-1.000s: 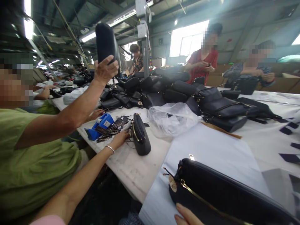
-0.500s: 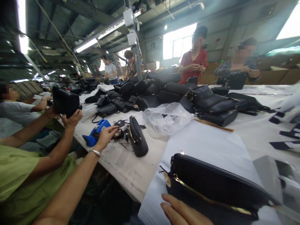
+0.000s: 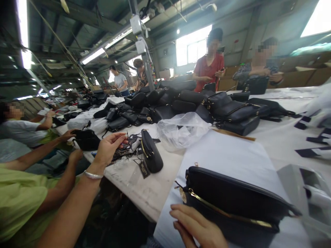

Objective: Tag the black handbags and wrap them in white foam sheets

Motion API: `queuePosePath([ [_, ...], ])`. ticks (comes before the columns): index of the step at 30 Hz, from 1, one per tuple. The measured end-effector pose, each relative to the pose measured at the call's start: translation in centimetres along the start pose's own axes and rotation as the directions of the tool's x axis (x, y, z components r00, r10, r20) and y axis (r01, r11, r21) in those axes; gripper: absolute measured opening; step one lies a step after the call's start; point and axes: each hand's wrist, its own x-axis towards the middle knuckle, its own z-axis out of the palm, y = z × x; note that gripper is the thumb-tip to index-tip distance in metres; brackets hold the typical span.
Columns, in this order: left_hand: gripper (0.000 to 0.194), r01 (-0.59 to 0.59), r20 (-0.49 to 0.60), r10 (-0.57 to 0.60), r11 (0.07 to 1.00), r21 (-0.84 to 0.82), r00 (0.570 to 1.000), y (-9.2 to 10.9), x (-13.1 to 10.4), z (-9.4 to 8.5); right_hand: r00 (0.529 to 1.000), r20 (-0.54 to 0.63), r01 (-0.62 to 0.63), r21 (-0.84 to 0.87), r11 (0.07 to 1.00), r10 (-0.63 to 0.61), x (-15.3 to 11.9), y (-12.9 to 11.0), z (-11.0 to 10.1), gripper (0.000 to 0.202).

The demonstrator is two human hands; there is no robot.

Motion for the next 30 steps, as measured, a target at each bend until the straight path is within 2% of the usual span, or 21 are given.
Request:
queuePosePath([
  [2,0.037,-0.002,0.076,0.007,0.998,-0.068,0.997,2.6,-2.5,1.2,0.983,-0.067,-0.153,0.191,0.970,0.168,1.1,-1.1,0.8,0.041],
  [4,0.034,0.050,0.248,-0.004,0.982,-0.180,0.969,5.2,-5.8,2.9,0.945,-0.060,-0.263,0.452,0.852,0.323,2.3,-2.3,1.7,0.055],
  [6,0.031,0.133,0.428,-0.025,0.965,-0.224,0.903,7.4,-9.4,4.8,0.927,-0.015,-0.264,0.684,0.680,0.375,3.5,-3.5,2.3,0.071],
  [8,0.028,0.220,0.587,-0.033,0.943,-0.250,0.809,8.8,-12.6,6.4,0.928,0.007,-0.236,0.786,0.572,0.373,4.2,-4.2,2.5,0.081],
  [10,0.029,0.268,0.659,-0.021,0.923,-0.276,0.752,9.4,-14.8,7.6,0.916,0.010,-0.276,0.742,0.611,0.401,4.2,-4.4,2.1,0.069],
  [13,0.031,0.328,0.696,-0.015,0.889,-0.320,0.718,9.0,-16.2,8.8,0.878,-0.029,-0.398,0.512,0.761,0.478,3.1,-4.3,0.9,0.029],
  [16,0.025,0.430,0.730,-0.060,0.839,-0.332,0.681,8.3,-16.7,10.0,0.849,-0.104,-0.448,0.377,0.810,0.518,1.5,-4.4,-0.4,0.013],
  [18,0.019,0.417,0.722,-0.074,0.855,-0.310,0.688,8.0,-17.0,10.8,0.823,-0.164,-0.465,0.354,0.811,0.544,0.8,-4.6,-1.0,0.014],
  [22,0.008,0.230,0.633,0.010,0.927,-0.295,0.774,7.7,-17.7,12.5,0.761,-0.304,-0.497,0.295,0.816,0.573,0.6,-4.6,-1.6,0.015],
  [24,0.008,0.176,0.607,0.057,0.932,-0.317,0.793,7.6,-17.8,13.1,0.740,-0.355,-0.502,0.274,0.820,0.571,0.9,-4.3,-1.6,0.012],
  [27,0.007,0.146,0.577,0.086,0.927,-0.345,0.812,7.3,-17.9,13.7,0.728,-0.400,-0.484,0.275,0.831,0.557,1.1,-3.9,-1.5,0.010],
  [30,0.006,0.165,0.574,0.079,0.918,-0.361,0.815,6.9,-17.9,13.7,0.730,-0.438,-0.458,0.258,0.851,0.525,1.1,-3.7,-1.2,0.010],
])
